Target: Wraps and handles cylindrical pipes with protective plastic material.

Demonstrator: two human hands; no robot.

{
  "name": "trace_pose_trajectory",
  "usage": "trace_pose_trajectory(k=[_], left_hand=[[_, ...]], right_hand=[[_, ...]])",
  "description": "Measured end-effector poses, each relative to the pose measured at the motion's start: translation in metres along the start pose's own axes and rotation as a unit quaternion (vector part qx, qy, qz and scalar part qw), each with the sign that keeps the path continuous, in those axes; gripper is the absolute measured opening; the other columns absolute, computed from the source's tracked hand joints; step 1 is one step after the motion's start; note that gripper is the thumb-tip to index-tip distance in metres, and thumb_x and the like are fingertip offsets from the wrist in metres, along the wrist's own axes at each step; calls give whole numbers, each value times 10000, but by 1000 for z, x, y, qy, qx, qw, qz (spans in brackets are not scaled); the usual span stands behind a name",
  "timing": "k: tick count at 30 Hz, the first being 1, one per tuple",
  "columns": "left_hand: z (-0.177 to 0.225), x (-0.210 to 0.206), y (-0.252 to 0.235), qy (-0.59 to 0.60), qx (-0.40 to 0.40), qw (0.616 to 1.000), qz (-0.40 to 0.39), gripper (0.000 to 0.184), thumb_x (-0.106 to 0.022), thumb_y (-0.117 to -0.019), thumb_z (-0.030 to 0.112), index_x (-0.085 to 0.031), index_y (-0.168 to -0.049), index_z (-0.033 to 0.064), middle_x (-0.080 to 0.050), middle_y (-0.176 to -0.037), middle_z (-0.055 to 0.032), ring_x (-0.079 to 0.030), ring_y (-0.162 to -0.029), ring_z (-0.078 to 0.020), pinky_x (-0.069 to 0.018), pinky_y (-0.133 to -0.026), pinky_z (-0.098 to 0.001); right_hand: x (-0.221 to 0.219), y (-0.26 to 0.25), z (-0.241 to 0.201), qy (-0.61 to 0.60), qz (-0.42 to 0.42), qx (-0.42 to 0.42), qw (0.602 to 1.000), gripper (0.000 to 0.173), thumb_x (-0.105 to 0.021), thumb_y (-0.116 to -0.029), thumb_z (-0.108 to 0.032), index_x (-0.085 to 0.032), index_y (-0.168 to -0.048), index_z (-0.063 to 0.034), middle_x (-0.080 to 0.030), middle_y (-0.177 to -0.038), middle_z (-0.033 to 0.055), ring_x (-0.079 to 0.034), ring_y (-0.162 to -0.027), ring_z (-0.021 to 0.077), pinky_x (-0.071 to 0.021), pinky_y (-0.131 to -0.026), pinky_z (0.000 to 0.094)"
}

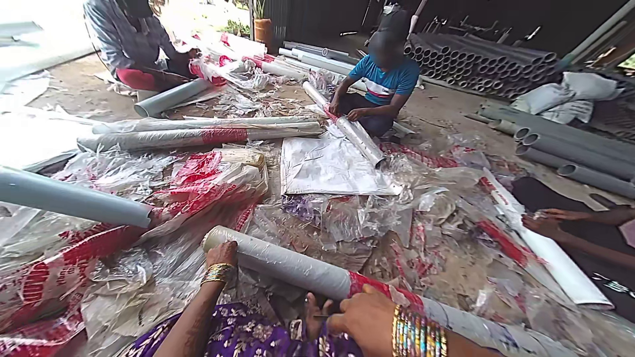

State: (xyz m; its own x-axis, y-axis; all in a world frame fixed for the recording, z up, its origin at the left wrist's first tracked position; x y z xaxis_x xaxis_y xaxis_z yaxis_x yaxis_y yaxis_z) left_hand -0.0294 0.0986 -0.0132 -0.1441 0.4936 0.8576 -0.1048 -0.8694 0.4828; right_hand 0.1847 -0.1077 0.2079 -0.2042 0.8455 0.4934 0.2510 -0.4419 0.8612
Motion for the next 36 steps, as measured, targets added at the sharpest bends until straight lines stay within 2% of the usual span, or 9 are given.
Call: trace_pose_trajectory(k=[3,8,16,21,24,27,30,33,36], left_hand=[[-2,-10,5,16,-10,999,32,385,-552,-1039,163,-622,-1407,71,-588,-1459,-213,-548,-1364,-406,-407,-1135,-581],[-7,-36,6,33,-29,997,65,584,-627,-983,116,-465,-1541,54,-334,-1661,-203,-407,-1487,-398,-374,-1167,-568],[2,-54,20,16,-44,997,53,739,-654,-963,106,-314,-1618,66,-206,-1703,-217,-334,-1524,-410,-370,-1168,-571],[1,-57,24,44,-52,997,36,764,-714,-942,176,-352,-1610,98,-180,-1706,-228,-391,-1483,-436,-403,-1136,-596],[-1,-55,22,143,-59,988,28,717,-750,-934,201,-434,-1569,98,-153,-1707,-244,-394,-1482,-450,-397,-1156,-583],[-5,-50,16,335,-77,937,56,615,-746,-948,117,-493,-1493,-11,-232,-1652,-328,-323,-1520,-451,-317,-1220,-530],[-1,-38,22,551,-31,830,82,533,-684,-964,-9,-498,-1460,-68,-412,-1560,-324,-453,-1426,-438,-382,-1158,-522],[2,-29,21,685,10,724,76,473,-564,-1040,34,-450,-1492,-47,-490,-1517,-263,-512,-1353,-332,-417,-1072,-478],[6,-21,19,676,6,734,69,459,-551,-1045,29,-455,-1487,-47,-485,-1523,-253,-496,-1368,-319,-406,-1076,-482]], right_hand=[[11,-5,-4,17,13,2,1000,572,-544,-961,58,-529,-1494,-150,-617,-1354,247,-590,-1244,452,-411,-1019,667],[25,-9,-13,40,39,3,998,573,-586,-944,51,-546,-1481,-145,-605,-1364,256,-574,-1261,460,-400,-1025,682],[21,0,-20,50,64,1,997,571,-544,-969,55,-537,-1496,-162,-605,-1381,247,-562,-1290,455,-385,-1046,689],[17,8,-15,51,81,-24,995,587,-548,-972,35,-516,-1516,-182,-594,-1402,241,-552,-1307,450,-395,-1042,682],[11,13,-12,52,89,-21,994,563,-531,-989,26,-520,-1513,-179,-598,-1397,244,-550,-1313,453,-389,-1049,689],[3,18,-6,45,86,-21,995,569,-541,-982,27,-525,-1511,-183,-609,-1381,245,-554,-1305,454,-383,-1047,696],[-8,22,4,35,85,-20,996,561,-552,-974,31,-540,-1497,-171,-619,-1363,252,-563,-1287,466,-403,-1019,693],[-16,25,15,25,91,-19,995,561,-555,-958,50,-562,-1475,-168,-629,-1348,247,-572,-1275,466,-410,-1018,694],[-18,29,20,13,89,-11,996,546,-566,-966,35,-561,-1473,-166,-628,-1343,248,-571,-1273,465,-408,-1013,696]])
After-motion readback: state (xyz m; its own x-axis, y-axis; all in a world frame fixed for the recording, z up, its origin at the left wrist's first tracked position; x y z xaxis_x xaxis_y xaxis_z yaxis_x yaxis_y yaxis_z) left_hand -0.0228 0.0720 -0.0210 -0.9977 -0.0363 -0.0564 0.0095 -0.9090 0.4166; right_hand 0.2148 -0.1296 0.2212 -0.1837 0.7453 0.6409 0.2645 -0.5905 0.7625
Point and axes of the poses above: each hand's wrist, its own y-axis away from the middle knuckle, its own x-axis out of the back of the hand, z = x × y, the point moved 4 cm from there along -y, towards the middle knuckle
